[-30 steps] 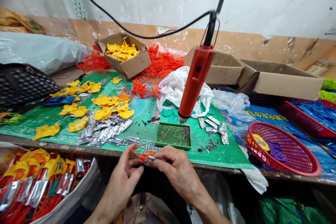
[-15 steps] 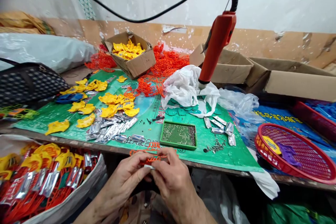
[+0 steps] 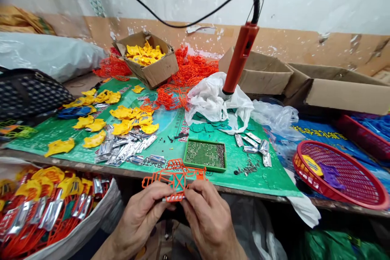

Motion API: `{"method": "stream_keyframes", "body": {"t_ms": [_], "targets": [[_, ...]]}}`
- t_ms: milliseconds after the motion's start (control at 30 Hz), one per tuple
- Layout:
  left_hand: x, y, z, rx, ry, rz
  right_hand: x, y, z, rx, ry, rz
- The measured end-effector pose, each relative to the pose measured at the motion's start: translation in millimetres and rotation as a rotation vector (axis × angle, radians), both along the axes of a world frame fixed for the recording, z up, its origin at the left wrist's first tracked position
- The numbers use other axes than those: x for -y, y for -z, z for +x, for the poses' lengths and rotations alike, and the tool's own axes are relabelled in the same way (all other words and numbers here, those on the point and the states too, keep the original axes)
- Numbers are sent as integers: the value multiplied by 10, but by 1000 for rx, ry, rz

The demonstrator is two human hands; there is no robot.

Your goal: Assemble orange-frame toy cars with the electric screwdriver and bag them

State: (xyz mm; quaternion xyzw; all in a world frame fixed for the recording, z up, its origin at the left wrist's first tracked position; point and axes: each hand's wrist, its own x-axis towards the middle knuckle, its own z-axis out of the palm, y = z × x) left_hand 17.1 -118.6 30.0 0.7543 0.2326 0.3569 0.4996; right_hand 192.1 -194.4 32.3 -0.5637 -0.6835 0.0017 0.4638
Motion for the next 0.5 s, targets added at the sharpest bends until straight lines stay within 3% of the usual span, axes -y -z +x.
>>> {"method": "stream_keyframes", "body": {"t_ms": [267, 500], "targets": [[11, -33, 35, 18, -35, 120, 36, 54, -43, -98, -40, 88], [24, 87, 42, -13, -59, 177, 17, 70, -33, -133, -43, 83]]}}
